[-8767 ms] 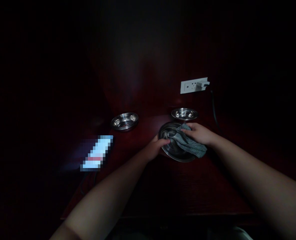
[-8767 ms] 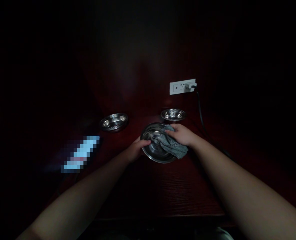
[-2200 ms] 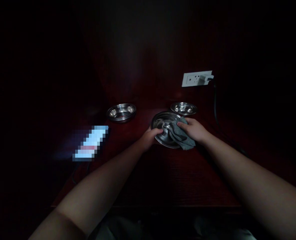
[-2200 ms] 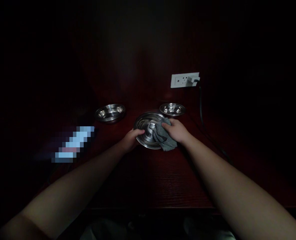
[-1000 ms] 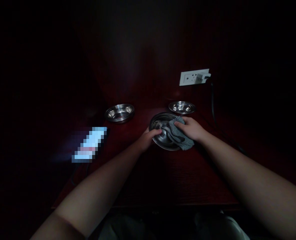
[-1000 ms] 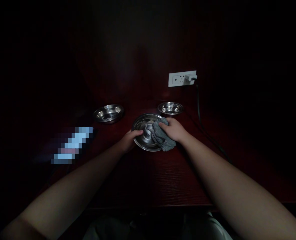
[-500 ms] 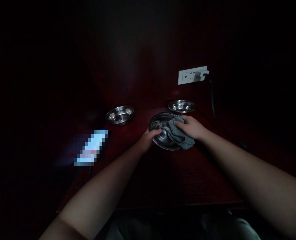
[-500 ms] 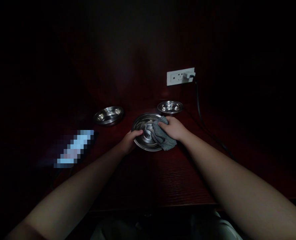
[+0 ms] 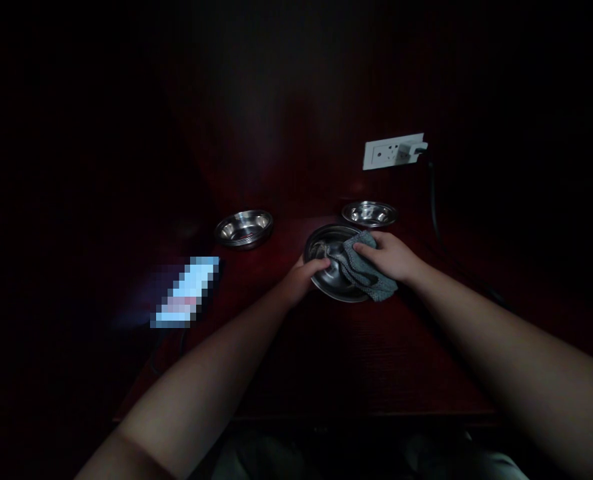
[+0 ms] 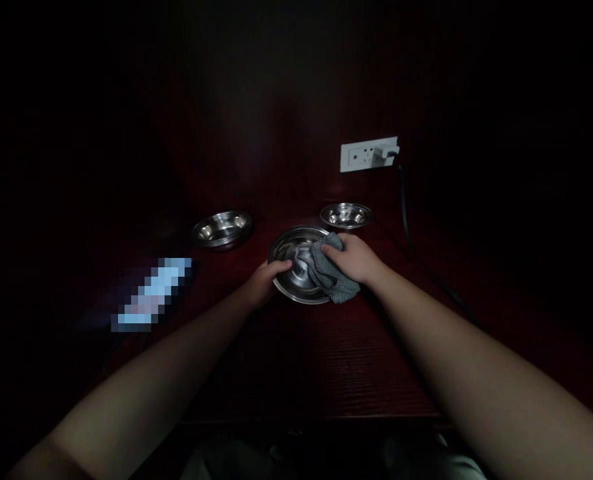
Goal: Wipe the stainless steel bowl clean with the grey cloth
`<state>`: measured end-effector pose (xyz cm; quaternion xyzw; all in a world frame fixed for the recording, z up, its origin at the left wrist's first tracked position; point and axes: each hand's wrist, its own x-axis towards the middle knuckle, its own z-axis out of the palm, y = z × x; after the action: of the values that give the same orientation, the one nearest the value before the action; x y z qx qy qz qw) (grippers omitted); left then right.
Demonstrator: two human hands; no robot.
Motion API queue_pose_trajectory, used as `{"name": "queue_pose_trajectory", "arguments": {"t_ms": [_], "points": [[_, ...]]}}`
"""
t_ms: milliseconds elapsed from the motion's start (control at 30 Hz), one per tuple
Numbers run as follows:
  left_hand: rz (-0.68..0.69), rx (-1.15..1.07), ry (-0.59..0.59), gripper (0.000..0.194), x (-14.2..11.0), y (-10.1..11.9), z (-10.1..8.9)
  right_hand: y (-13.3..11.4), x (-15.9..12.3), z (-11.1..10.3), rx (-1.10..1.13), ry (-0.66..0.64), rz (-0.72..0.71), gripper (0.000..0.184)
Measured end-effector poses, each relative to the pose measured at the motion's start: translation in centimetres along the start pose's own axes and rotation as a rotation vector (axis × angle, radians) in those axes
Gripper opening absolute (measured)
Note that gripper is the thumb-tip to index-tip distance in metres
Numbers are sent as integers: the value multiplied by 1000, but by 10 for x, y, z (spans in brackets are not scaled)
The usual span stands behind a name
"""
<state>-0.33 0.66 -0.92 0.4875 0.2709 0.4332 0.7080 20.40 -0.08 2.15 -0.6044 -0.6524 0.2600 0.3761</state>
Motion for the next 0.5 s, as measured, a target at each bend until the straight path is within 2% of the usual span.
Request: {"name": "queue_pose_trajectory", "arguments": {"t_ms": [167,500], "points": [[47,-9,-97,64,-1,4,3,-5,-2,-1,2,20,-15,21],[27,-9,-44,61,-2,1,3,-2,-1,-1,-13,24,-8,25]]}}
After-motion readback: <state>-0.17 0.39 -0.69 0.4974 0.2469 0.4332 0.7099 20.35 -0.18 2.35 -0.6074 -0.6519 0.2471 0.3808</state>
